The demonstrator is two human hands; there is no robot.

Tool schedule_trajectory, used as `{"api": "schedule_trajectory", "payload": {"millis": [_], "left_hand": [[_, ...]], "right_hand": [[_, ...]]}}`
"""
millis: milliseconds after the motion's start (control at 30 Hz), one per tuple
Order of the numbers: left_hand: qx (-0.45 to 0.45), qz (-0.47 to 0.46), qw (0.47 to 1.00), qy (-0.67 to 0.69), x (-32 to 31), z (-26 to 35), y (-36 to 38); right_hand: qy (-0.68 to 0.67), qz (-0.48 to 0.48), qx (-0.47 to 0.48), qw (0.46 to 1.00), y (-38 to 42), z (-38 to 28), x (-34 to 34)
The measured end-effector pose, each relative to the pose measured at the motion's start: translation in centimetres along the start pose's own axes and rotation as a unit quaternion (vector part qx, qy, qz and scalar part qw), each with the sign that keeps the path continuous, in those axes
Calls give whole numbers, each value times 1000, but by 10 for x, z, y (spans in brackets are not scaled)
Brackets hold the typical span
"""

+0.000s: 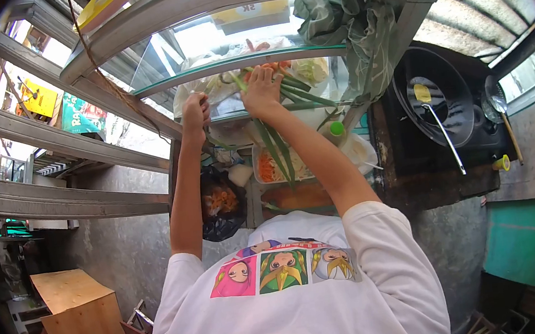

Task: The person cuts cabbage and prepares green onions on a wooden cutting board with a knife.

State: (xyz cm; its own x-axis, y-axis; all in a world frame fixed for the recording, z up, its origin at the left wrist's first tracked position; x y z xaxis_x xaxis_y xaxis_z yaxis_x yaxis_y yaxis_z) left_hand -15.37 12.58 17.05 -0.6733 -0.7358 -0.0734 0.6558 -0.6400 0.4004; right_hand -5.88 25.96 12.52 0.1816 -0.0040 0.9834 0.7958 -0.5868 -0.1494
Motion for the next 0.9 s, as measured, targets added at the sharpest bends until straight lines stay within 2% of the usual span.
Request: {"api": "schedule_trajectory", "payload": {"millis": [67,167,233,367,500,567,633,667,700,767,800,867,900], "left_hand": [[-52,35,998,13,11,9,18],[-55,14,998,-12,16,17,49],[-50,2,999,-14,16,10,62],[-2,-37,996,82,21,-16,68],[30,-42,991,120,22,-30,71],[32,-45,990,126,24,-32,74],[37,-52,989,132,23,-37,76],[41,-52,987,145,23,-39,75],[46,-52,985,157,21,-41,75],[60,-54,985,154,15,-44,77],[73,-54,984,151,11,-46,77],[78,-66,984,143,7,-48,76],[88,-78,984,134,4,-51,77]], "right_hand": [[1,21,-31,999,-4,2,-7],[11,54,-24,998,-6,0,-5],[24,72,-13,997,-10,-4,-6],[39,73,20,996,0,-9,8],[86,108,25,990,10,5,61],[-94,109,55,988,13,33,89],[-27,154,65,985,2,72,86],[-105,170,59,978,-1,94,78],[-102,170,57,978,6,99,83],[0,172,-42,984,19,111,93],[0,173,-41,984,17,124,82],[127,251,-82,956,5,163,48],[126,249,-81,957,2,175,38]]}}
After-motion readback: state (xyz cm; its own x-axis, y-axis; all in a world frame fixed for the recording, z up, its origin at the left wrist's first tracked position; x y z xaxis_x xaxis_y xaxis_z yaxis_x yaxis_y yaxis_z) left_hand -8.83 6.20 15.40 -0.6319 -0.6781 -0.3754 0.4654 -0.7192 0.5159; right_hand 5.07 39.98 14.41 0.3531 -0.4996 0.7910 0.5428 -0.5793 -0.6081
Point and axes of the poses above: each hand's wrist, its own y-axis away from the middle knuckle, its own x-axis out of the back of the hand, z = x × y, the point moved 3 cm from there along -y, towards the middle knuckle, and after that the axes turned 8 degrees about x, right-handed, at the moved point
